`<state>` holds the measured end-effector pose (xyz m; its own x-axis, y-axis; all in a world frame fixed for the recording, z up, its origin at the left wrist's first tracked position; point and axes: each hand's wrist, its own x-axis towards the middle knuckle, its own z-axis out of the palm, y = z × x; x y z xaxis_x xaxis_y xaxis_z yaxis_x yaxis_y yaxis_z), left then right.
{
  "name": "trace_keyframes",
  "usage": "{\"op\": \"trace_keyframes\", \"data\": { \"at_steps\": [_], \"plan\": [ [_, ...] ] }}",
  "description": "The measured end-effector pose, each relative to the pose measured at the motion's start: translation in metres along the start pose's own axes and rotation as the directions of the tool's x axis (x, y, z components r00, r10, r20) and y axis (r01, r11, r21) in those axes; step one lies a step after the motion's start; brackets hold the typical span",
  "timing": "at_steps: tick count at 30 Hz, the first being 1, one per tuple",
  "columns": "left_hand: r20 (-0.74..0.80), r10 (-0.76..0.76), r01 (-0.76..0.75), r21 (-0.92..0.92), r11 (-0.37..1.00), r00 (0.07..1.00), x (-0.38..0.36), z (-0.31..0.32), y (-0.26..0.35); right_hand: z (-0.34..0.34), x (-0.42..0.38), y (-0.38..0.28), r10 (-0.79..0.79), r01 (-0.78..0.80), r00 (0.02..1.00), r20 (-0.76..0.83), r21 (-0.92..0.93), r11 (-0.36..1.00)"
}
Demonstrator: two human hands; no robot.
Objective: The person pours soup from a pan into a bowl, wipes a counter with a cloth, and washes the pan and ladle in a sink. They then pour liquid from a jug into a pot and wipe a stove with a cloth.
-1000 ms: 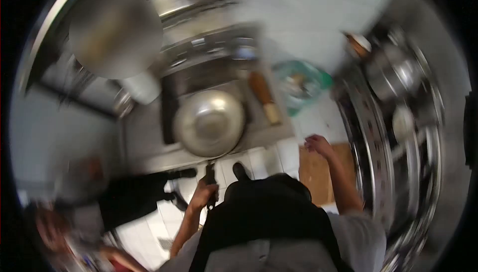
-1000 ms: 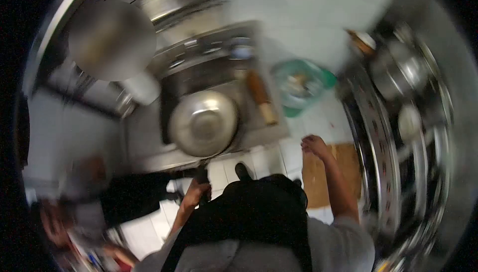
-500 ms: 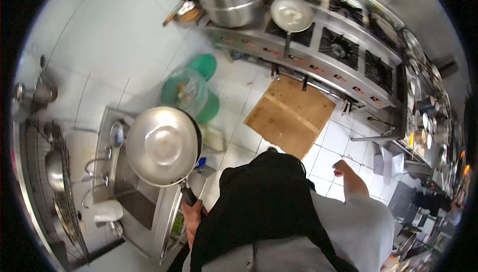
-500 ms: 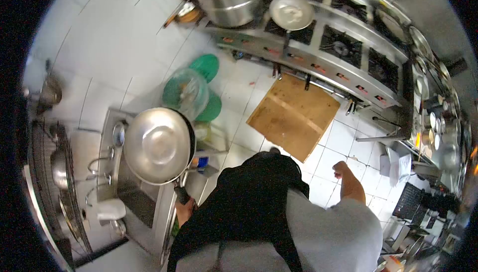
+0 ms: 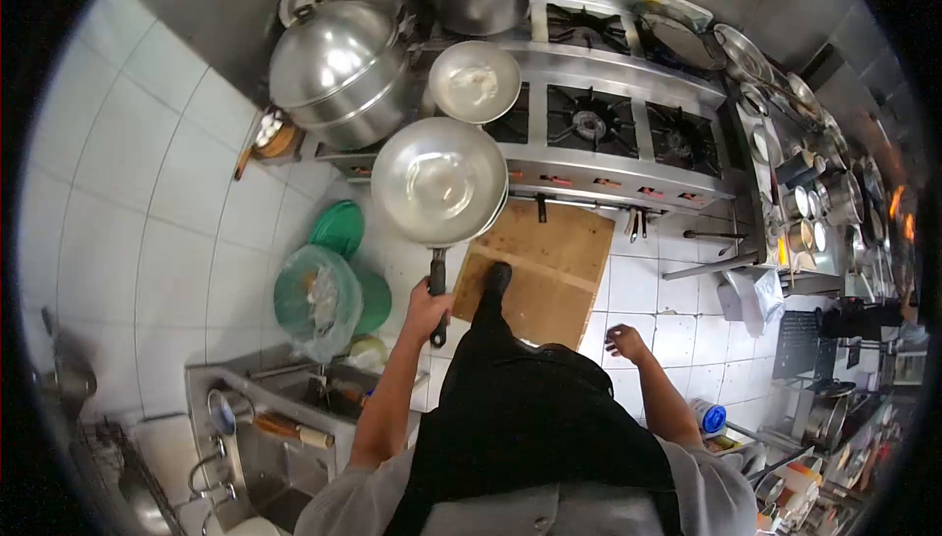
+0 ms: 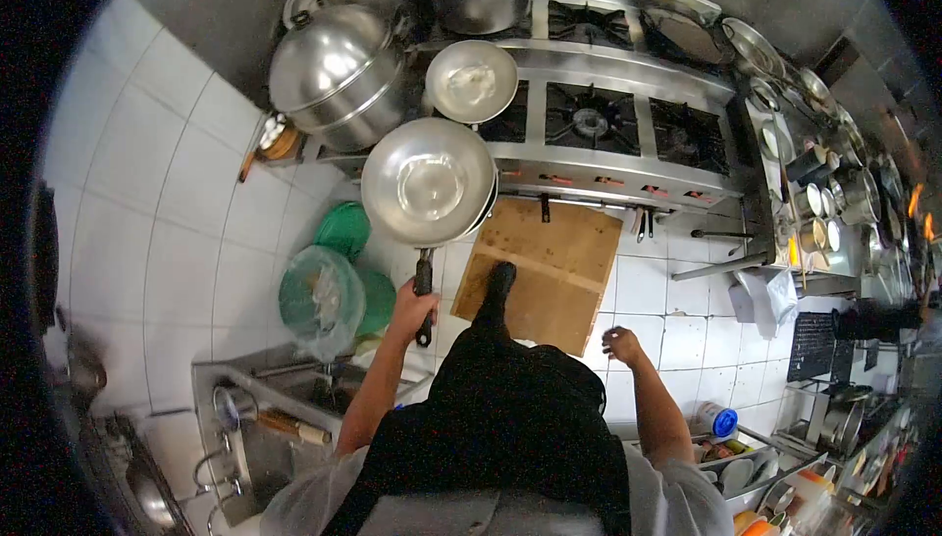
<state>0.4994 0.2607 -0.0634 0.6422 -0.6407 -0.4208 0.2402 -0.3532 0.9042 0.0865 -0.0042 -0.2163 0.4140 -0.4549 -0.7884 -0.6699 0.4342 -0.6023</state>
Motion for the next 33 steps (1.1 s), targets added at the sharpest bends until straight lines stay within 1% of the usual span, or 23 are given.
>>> {"op": "trace_keyframes", "data": {
  "at_steps": [2, 4, 5, 6, 7, 9, 10, 12, 13, 14, 15, 16, 18, 19, 22, 23, 25, 26, 27, 28, 30, 32, 33],
  "plan": [
    [0.044, -0.001, 0.003, -0.030, 1.000, 0.999, 0.055, 0.012, 0.021, -0.022, -0.017, 0.011, -0.004, 0.004, 0.994, -0.111, 0.002, 1.000],
    [0.094, 0.012, -0.005, -0.079, 0.997, 0.996, 0.120, 0.029, 0.048, -0.054, -0.025, 0.055, 0.033, -0.012, 0.969, -0.245, 0.090, 0.996],
    [0.085, 0.020, -0.014, -0.065, 0.998, 0.996, 0.149, 0.035, 0.054, -0.066, -0.033, 0.070, 0.203, -0.148, 0.943, -0.262, 0.216, 0.965],
    [0.073, 0.026, -0.023, -0.045, 0.999, 0.997, 0.176, 0.038, 0.061, -0.073, -0.050, 0.087, 0.238, -0.170, 0.923, -0.301, 0.234, 0.957],
    [0.092, 0.024, -0.019, -0.052, 0.998, 0.995, 0.201, 0.042, 0.072, -0.087, -0.052, 0.124, 0.349, -0.248, 0.897, -0.272, 0.344, 0.906],
    [0.092, 0.107, -0.110, 0.034, 0.993, 0.990, 0.247, 0.051, 0.087, -0.074, -0.092, 0.122, 0.464, -0.289, 0.844, -0.271, 0.499, 0.817],
    [0.110, 0.087, -0.092, 0.037, 0.995, 0.990, 0.276, 0.053, 0.081, -0.064, -0.105, 0.115, 0.486, -0.303, 0.830, -0.273, 0.511, 0.804],
    [0.056, 0.269, -0.275, 0.177, 0.945, 0.962, 0.333, 0.058, 0.054, -0.039, -0.130, 0.111, 0.377, -0.236, 0.839, -0.393, 0.362, 0.902],
    [0.076, 0.247, -0.257, 0.184, 0.949, 0.966, 0.343, 0.060, 0.057, -0.029, -0.122, 0.129, 0.438, -0.249, 0.863, -0.252, 0.542, 0.802],
    [0.025, 0.201, -0.202, 0.180, 0.963, 0.979, 0.350, 0.062, 0.065, -0.004, -0.131, 0.114, 0.470, -0.210, 0.808, -0.355, 0.572, 0.793],
    [-0.026, 0.158, -0.151, 0.175, 0.973, 0.987, 0.356, 0.064, 0.072, 0.013, -0.134, 0.096, 0.488, -0.246, 0.817, -0.306, 0.582, 0.775],
    [-0.006, 0.147, -0.143, 0.187, 0.972, 0.989, 0.360, 0.065, 0.073, 0.027, -0.136, 0.090, 0.506, -0.280, 0.824, -0.255, 0.593, 0.755],
    [-0.099, 0.249, -0.232, 0.159, 0.960, 0.963, 0.366, 0.066, 0.074, 0.052, -0.140, 0.079, 0.526, -0.315, 0.822, -0.218, 0.596, 0.739],
    [-0.077, 0.245, -0.229, 0.173, 0.958, 0.967, 0.370, 0.066, 0.071, 0.064, -0.141, 0.073, 0.528, -0.341, 0.828, -0.187, 0.580, 0.740],
    [-0.059, 0.286, -0.268, 0.219, 0.938, 0.956, 0.390, 0.067, 0.042, 0.087, -0.144, 0.053, 0.578, -0.378, 0.786, -0.219, 0.568, 0.731],
    [-0.037, 0.289, -0.273, 0.230, 0.934, 0.957, 0.399, 0.068, 0.028, 0.092, -0.142, 0.066, 0.558, -0.344, 0.796, -0.234, 0.584, 0.736],
    [0.046, 0.050, -0.044, -0.116, 0.992, 0.998, 0.412, 0.067, 0.004, 0.094, -0.141, 0.069, 0.565, -0.301, 0.796, -0.217, 0.668, 0.680],
    [0.060, 0.050, -0.044, -0.095, 0.994, 0.997, 0.403, 0.069, 0.019, 0.098, -0.140, 0.064, 0.568, -0.265, 0.798, -0.203, 0.728, 0.633],
    [0.126, -0.049, 0.067, -0.145, 0.987, 0.991, 0.394, 0.072, 0.034, 0.103, -0.138, 0.060, 0.563, -0.254, 0.787, -0.251, 0.701, 0.667],
    [0.193, -0.143, 0.180, -0.189, 0.966, 0.971, 0.387, 0.075, 0.047, 0.108, -0.135, 0.055, 0.567, -0.252, 0.787, -0.241, 0.714, 0.654],
    [0.191, -0.176, 0.213, -0.194, 0.958, 0.966, 0.389, 0.085, 0.050, 0.110, -0.135, 0.047, 0.532, -0.241, 0.792, -0.300, 0.648, 0.723],
    [0.229, -0.218, 0.281, -0.294, 0.914, 0.949, 0.378, 0.097, 0.065, 0.102, -0.135, 0.034, 0.506, -0.254, 0.814, -0.284, 0.610, 0.751],
    [0.240, -0.179, 0.252, -0.320, 0.913, 0.954, 0.379, 0.102, 0.061, 0.094, -0.133, 0.026, 0.525, -0.284, 0.812, -0.255, 0.613, 0.738]
  ]
}}
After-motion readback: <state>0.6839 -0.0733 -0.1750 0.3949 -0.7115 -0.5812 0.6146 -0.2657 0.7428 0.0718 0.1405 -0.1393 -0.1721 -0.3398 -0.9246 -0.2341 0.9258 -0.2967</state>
